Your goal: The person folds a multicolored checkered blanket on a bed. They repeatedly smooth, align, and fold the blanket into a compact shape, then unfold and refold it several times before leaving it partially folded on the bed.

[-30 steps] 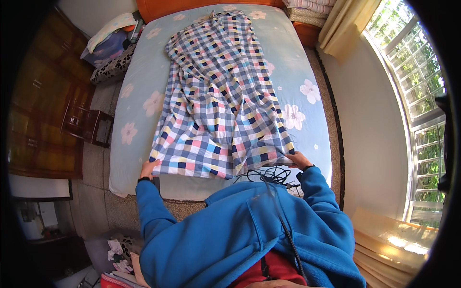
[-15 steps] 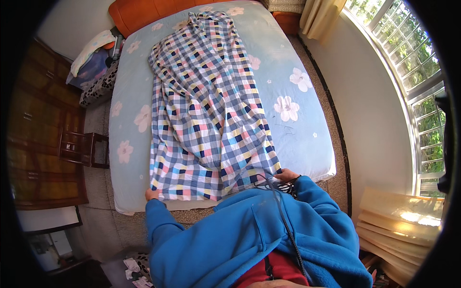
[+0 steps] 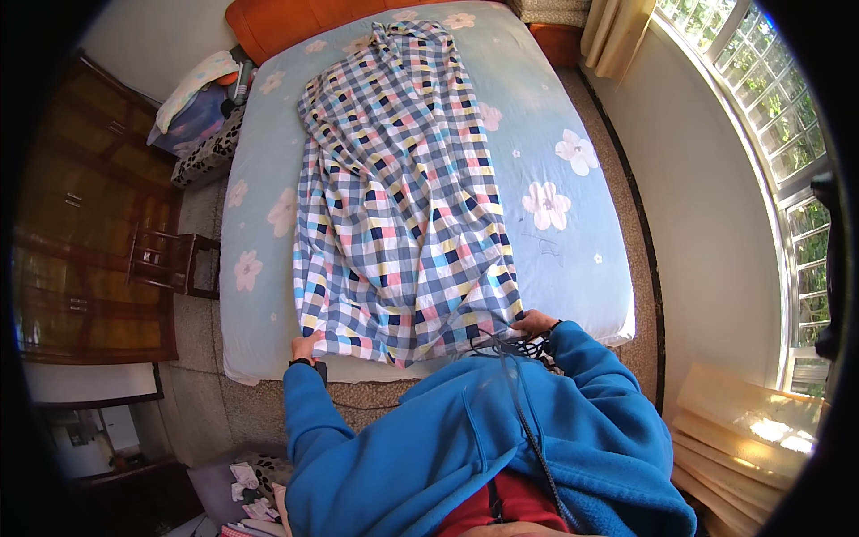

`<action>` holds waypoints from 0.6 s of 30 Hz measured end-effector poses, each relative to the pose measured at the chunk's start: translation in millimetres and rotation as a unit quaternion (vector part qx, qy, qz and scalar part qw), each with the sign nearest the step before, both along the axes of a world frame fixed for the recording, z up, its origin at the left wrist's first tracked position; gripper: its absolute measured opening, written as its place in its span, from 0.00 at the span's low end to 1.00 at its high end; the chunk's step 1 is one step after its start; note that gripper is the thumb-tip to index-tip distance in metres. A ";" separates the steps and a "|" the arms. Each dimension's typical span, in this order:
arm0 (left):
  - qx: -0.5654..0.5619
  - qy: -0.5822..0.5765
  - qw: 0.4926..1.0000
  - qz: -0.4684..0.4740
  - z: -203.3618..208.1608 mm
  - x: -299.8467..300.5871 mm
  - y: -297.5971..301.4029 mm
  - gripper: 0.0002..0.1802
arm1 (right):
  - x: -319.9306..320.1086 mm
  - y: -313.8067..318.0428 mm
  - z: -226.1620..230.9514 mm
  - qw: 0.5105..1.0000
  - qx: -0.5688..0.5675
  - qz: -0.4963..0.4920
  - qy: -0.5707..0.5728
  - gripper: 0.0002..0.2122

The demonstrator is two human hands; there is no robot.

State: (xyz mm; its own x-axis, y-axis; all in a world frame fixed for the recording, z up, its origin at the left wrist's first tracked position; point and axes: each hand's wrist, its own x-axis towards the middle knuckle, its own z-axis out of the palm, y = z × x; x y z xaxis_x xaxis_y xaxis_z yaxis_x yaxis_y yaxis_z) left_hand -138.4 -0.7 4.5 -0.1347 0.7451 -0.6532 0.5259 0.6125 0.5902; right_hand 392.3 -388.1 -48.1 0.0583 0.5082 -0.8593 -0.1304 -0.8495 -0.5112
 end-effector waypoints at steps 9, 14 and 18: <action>0.155 0.053 0.979 -0.126 -9.2 41.1 21.0 0.19 | 20.8 13.3 9.2 0.977 0.091 -0.178 0.073 0.17; 0.179 0.017 0.982 -0.059 -5.6 37.8 21.5 0.21 | 23.1 12.7 26.1 0.986 0.056 -0.157 -0.010 0.14; 0.151 0.123 0.979 -0.061 -16.6 12.2 13.6 0.23 | 13.3 5.6 20.9 0.985 0.046 -0.165 -0.031 0.16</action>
State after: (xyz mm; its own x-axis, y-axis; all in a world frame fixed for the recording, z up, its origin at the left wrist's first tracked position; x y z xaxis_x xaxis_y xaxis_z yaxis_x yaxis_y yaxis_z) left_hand -126.2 13.0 -12.2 -0.1583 0.9195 -0.3598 0.7338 0.3533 0.5803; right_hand 405.5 -382.5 -27.2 0.2854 0.5283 -0.7996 -0.3579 -0.7152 -0.6003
